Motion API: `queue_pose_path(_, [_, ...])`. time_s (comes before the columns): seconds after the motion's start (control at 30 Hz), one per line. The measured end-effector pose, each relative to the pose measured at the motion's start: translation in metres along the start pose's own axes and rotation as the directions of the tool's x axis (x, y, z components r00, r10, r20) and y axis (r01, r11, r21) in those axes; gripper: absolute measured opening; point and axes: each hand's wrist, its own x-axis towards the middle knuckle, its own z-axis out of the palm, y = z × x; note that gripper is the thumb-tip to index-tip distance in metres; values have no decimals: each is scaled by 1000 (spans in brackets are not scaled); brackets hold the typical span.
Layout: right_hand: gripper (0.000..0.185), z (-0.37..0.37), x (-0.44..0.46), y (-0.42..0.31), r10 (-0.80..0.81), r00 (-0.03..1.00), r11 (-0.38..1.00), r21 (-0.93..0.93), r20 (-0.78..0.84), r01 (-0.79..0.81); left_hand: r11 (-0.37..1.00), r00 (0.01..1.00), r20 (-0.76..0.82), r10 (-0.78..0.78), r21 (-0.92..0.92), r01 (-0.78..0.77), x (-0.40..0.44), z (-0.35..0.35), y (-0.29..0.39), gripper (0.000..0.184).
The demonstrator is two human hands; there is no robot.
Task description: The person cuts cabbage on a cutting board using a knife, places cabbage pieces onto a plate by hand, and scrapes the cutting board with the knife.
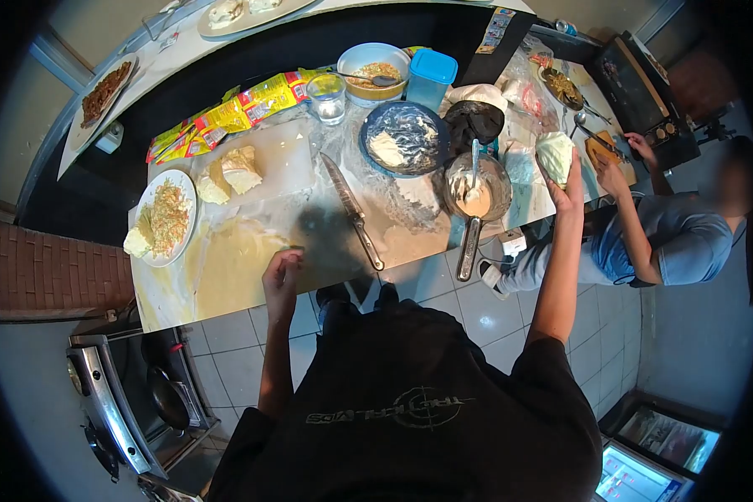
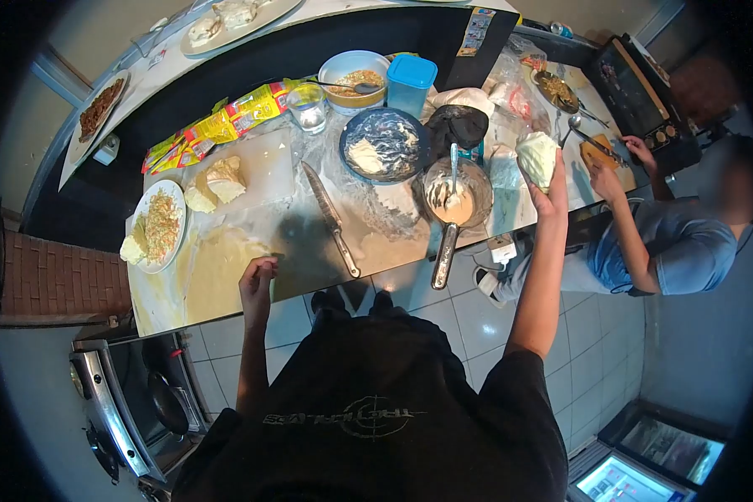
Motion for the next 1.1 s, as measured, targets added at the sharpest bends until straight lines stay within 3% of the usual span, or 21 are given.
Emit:
queue_pose_path(0.4, [40, -17, 6, 17, 30, 997, 997, -64, -67, -35, 999, 997, -65, -37, 1, 37, -17, 0, -7, 19])
queue_pose_path(0.8, [42, -27, 13, 25, 72, 997, 994, -82, 2, -71, 994, 991, -87, -105, 1, 105, -31, 8, -8, 20])
queue_pose_path(1.1, [42, -35, 25, 23, 94, 995, 991, -94, -11, -95, 998, 995, -79, -64, 14, 66, -27, 8, -8, 20])
